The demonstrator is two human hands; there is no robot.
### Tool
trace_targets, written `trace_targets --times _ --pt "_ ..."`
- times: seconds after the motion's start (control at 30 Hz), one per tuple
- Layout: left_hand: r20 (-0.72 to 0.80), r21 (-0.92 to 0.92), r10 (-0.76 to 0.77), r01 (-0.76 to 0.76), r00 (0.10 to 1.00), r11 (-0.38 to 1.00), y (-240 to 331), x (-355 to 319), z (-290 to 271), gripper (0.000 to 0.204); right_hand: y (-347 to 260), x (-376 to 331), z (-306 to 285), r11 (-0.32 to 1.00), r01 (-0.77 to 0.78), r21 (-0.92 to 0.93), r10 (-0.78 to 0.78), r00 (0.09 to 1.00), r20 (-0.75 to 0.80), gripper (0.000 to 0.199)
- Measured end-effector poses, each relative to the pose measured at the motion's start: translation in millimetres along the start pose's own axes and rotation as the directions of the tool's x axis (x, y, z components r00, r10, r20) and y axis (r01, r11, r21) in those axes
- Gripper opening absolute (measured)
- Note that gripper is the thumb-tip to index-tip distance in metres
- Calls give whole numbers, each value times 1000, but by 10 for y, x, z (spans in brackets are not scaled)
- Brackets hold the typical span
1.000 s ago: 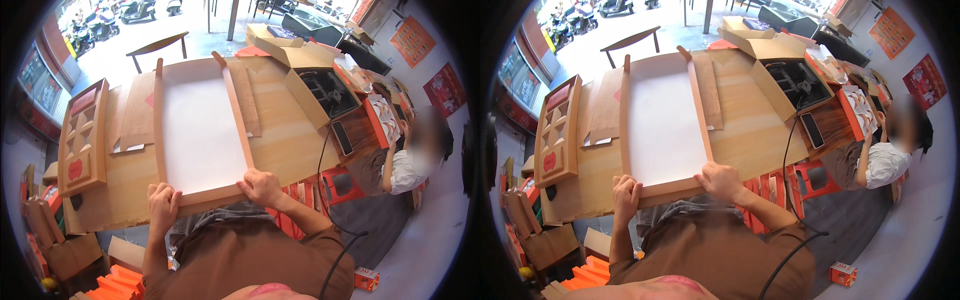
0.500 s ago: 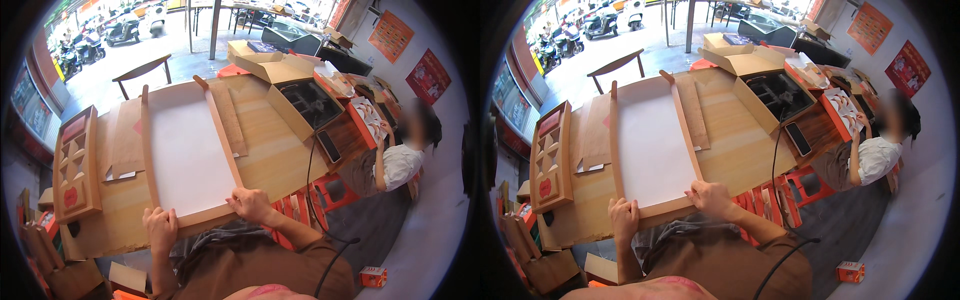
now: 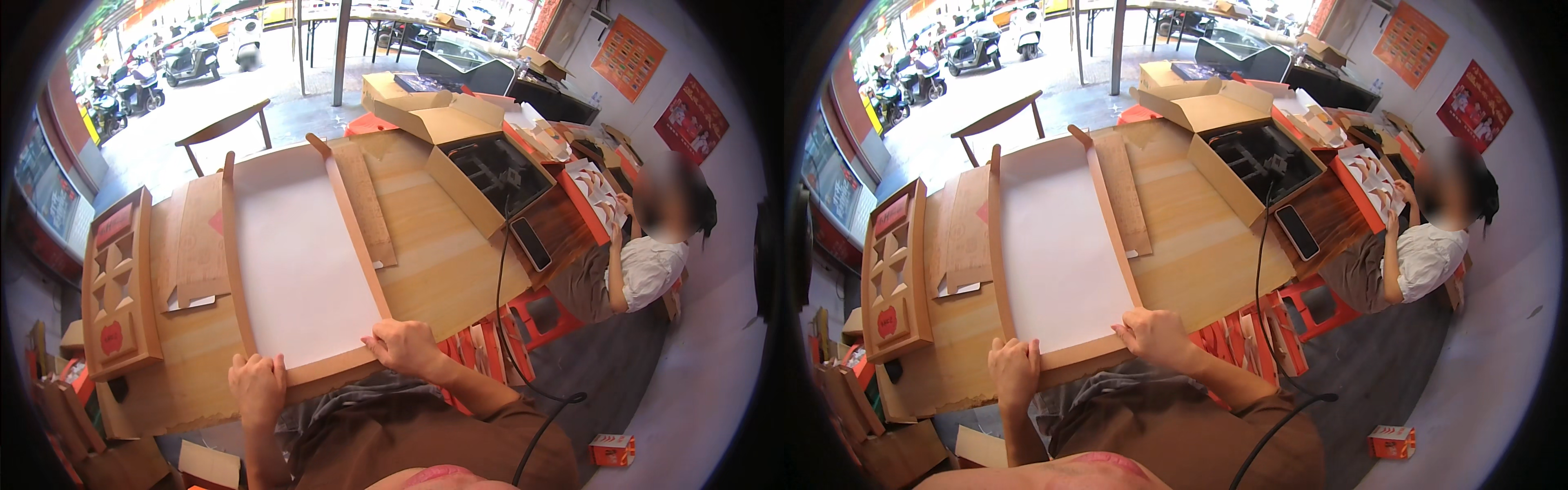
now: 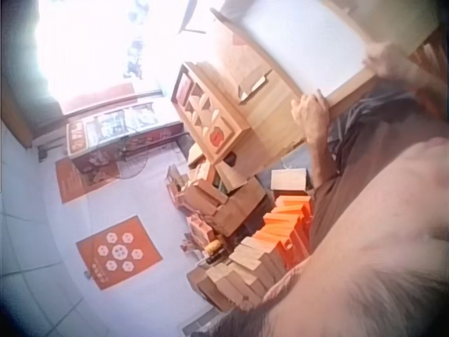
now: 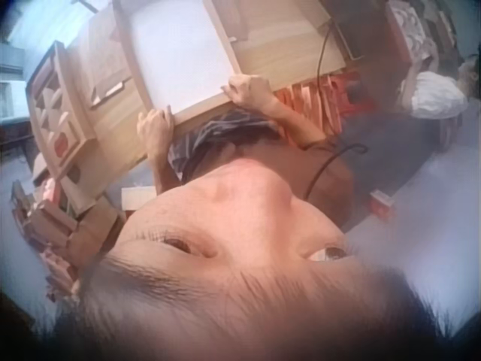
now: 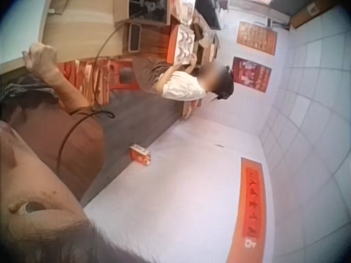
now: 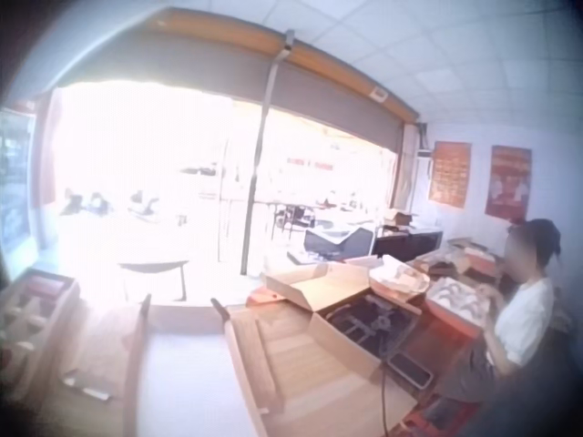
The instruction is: The person assembles a flat-pack cardboard box by folding the side flaps and tucking the tabs into slots. They then place a white insert into the box, close the lid, and place the finished box into a paper gift bag.
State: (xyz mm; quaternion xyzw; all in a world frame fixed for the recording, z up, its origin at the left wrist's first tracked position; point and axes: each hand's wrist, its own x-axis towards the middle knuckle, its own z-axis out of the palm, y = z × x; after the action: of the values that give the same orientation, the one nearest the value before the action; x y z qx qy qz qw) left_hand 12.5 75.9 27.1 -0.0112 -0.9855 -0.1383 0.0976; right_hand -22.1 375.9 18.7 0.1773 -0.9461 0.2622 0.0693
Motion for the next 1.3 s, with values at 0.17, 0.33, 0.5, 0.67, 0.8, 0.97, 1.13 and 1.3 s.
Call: trace_targets --times 0.17,0.33,0.5,0.67,0.8,0.97,1.13,1.3 --pt "1 21 -13 13 1000 1000 52 8 -28 39 0 -3 -19 1000 6 17 -6 1000 0 37" --pt "11 18 -23 23 1000 1000 49 34 -31 40 9 -13 3 999 44 10 -44 998 -54 35" --pt "99 100 -70 60 993 993 44 88 -44 40 -13 -11 -16 999 18 45 -16 999 -45 31" --pt "63 149 -53 43 997 988 23 90 -33 37 -42 -12 -46 1000 11 24 -10 999 -30 29" --pt "29 163 -115 108 993 981 -23 90 115 36 -25 -25 -11 1000 2 10 -2 1000 -30 30" --pt "94 153 -183 168 979 974 73 147 -1 36 -45 -25 -45 998 -52 28 52 999 2 32" --pt "18 236 -151 143 988 961 79 129 48 38 -41 -25 -71 998 -55 7 55 996 63 35" --pt "46 209 -31 21 998 978 6 91 70 38 -12 -36 -65 1000 -14 -15 15 997 80 39"
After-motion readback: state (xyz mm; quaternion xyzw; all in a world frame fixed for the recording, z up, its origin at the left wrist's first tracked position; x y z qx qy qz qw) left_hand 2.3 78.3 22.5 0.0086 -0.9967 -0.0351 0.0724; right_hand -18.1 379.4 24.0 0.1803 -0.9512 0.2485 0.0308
